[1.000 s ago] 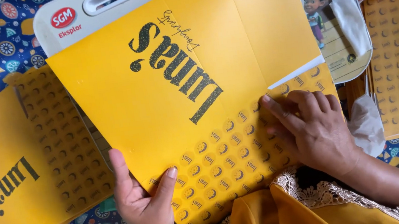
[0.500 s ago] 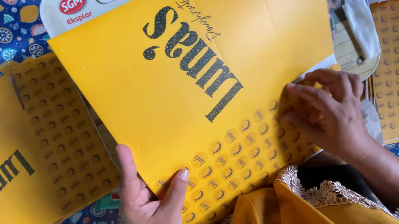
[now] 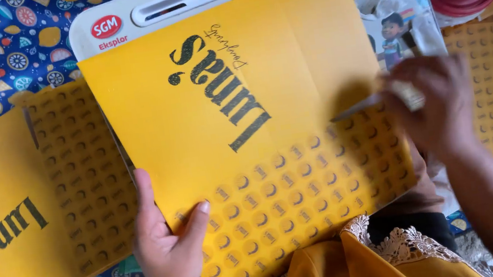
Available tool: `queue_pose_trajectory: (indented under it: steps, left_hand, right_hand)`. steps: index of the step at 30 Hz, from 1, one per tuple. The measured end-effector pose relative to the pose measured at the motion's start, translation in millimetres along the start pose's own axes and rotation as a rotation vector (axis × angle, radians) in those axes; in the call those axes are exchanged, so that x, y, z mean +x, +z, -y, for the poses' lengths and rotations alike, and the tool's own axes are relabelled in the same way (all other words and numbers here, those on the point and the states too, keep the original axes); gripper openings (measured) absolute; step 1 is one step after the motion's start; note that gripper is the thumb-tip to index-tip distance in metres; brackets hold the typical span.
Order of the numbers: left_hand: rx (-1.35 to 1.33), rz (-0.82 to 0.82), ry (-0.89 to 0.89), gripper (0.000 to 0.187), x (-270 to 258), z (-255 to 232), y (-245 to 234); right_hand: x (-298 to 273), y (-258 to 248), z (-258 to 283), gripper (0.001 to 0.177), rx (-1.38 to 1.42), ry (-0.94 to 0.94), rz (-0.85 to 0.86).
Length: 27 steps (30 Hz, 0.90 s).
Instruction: Applying glue to the adhesive strips of yellow paper bags using a brush for assembly.
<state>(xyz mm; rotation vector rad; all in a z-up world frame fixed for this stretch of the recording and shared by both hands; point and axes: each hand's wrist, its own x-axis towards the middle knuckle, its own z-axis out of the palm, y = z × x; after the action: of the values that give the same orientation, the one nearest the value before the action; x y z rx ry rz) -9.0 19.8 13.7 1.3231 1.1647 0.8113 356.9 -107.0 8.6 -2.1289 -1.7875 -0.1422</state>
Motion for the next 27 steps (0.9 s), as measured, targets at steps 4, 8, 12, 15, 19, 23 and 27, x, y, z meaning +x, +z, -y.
queue_pose_trajectory:
  steps: [4,8,12,15,19,23,27]
  left_hand:
    - [0.118,-0.007,-0.008,0.092,3.6,4.6,-4.2]
    - [0.047,0.014,0.051,0.090,4.3,14.4,-6.8]
    - [-0.070,0.059,0.111,0.089,5.6,21.4,-6.5]
    - [-0.146,0.089,0.149,0.088,2.4,25.9,-10.0]
    - [-0.088,0.072,0.141,0.086,2.7,24.6,-7.7]
    - [-0.067,0.066,0.145,0.087,3.1,22.6,-7.4]
    - [0.006,0.053,0.117,0.087,1.8,17.4,-9.5]
  right_hand:
    - [36.6,0.4,-74.3,0.019,-0.204,-0.061,-0.080]
    - [60.3,-2.7,-97.6,0.033,-0.362,-0.136,0.009]
    - [22.7,8.9,-168.4,0.035,-0.265,0.168,0.306]
    - [-19.4,37.7,-190.9,0.034,0.174,0.331,0.331]
    - [-10.8,10.6,-103.1,0.017,0.347,0.180,0.161]
    - [42.1,14.4,30.9,0.023,0.566,-0.236,0.285]
    - [51.8,41.0,75.8,0.024,0.371,-0.467,0.327]
